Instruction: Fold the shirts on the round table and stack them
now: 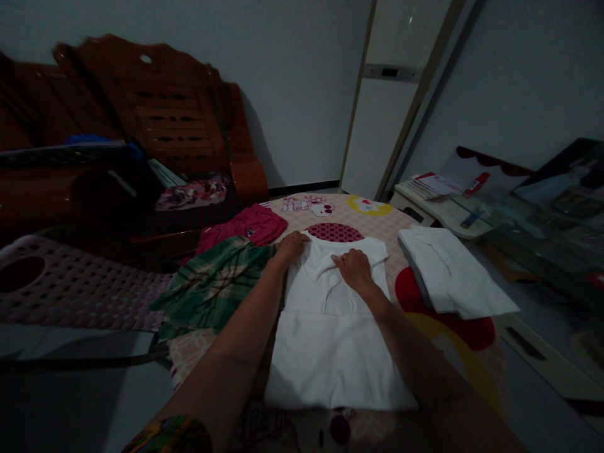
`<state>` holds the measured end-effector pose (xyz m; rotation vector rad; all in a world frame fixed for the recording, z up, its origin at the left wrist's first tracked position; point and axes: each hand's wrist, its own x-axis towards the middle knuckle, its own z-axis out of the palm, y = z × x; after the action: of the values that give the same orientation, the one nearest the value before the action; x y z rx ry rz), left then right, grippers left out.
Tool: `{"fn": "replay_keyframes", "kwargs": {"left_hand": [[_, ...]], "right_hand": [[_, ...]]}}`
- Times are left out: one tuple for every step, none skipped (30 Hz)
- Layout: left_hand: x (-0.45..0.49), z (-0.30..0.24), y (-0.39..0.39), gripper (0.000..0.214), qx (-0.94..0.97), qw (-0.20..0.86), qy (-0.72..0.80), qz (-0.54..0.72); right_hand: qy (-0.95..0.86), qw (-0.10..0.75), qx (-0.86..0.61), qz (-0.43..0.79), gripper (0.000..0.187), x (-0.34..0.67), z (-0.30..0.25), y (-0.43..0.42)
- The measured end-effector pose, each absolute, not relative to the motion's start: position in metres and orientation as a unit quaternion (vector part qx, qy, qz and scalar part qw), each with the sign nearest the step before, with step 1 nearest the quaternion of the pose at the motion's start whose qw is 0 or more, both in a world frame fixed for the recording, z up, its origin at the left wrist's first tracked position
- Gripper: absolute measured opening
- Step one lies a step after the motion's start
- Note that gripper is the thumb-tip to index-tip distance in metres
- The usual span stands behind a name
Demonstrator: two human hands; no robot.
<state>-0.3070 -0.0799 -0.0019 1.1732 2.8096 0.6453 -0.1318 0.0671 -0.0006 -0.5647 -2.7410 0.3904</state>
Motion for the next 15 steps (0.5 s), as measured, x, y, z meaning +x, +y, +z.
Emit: {"fn": "replay_keyframes", "kwargs": {"left_hand": [[-0.307,-0.003,-0.080,0.039,0.379,0.012,0.903,0.202],[-0.307,-0.003,-0.080,0.039,0.382,0.011,0.903,0.199],[-0.307,-0.003,-0.080,0.038,0.384,0.012,0.902,0.197],[-0.307,-0.002,-0.081,0.037,0.385,0.013,0.901,0.197],[-0.307,-0.002,-0.081,0.036,0.384,0.015,0.901,0.199],[-0.307,-0.001,-0.081,0.035,0.381,0.016,0.902,0.202],[-0.307,0.000,-0.082,0.034,0.378,0.018,0.902,0.206],[-0.307,0.001,-0.082,0.033,0.375,0.021,0.903,0.208],[-0.307,0.002,-0.082,0.032,0.373,0.024,0.903,0.210],[-0.307,0.002,-0.083,0.031,0.372,0.025,0.903,0.211],[-0.307,0.003,-0.083,0.031,0.371,0.027,0.904,0.212],[-0.307,0.003,-0.083,0.031,0.370,0.028,0.904,0.214],[-0.307,0.003,-0.083,0.031,0.368,0.028,0.904,0.217],[-0.307,0.004,-0.083,0.030,0.365,0.028,0.904,0.222],[-0.307,0.003,-0.083,0.030,0.363,0.028,0.903,0.229]], "right_hand": [[-0.955,0.160,-0.196,0.152,0.034,-0.133,-0.001,0.068],[-0.952,0.162,-0.194,0.173,0.027,-0.134,-0.001,0.070],[-0.947,0.163,-0.191,0.198,0.020,-0.135,-0.001,0.072],[-0.942,0.164,-0.183,0.227,0.013,-0.136,0.001,0.074],[-0.936,0.169,-0.171,0.256,0.007,-0.136,0.002,0.075],[-0.930,0.177,-0.155,0.282,0.007,-0.136,0.004,0.076],[-0.924,0.185,-0.139,0.303,0.009,-0.137,0.005,0.076],[-0.919,0.194,-0.127,0.318,0.010,-0.137,0.006,0.076],[-0.916,0.202,-0.124,0.324,0.011,-0.137,0.007,0.074],[-0.914,0.209,-0.130,0.322,0.012,-0.138,0.007,0.073],[-0.914,0.214,-0.143,0.315,0.014,-0.139,0.007,0.071],[-0.913,0.216,-0.158,0.307,0.016,-0.141,0.007,0.070],[-0.911,0.218,-0.172,0.304,0.019,-0.143,0.005,0.069],[-0.906,0.221,-0.183,0.310,0.020,-0.146,0.004,0.069],[-0.899,0.222,-0.192,0.326,0.020,-0.149,0.002,0.070]]}}
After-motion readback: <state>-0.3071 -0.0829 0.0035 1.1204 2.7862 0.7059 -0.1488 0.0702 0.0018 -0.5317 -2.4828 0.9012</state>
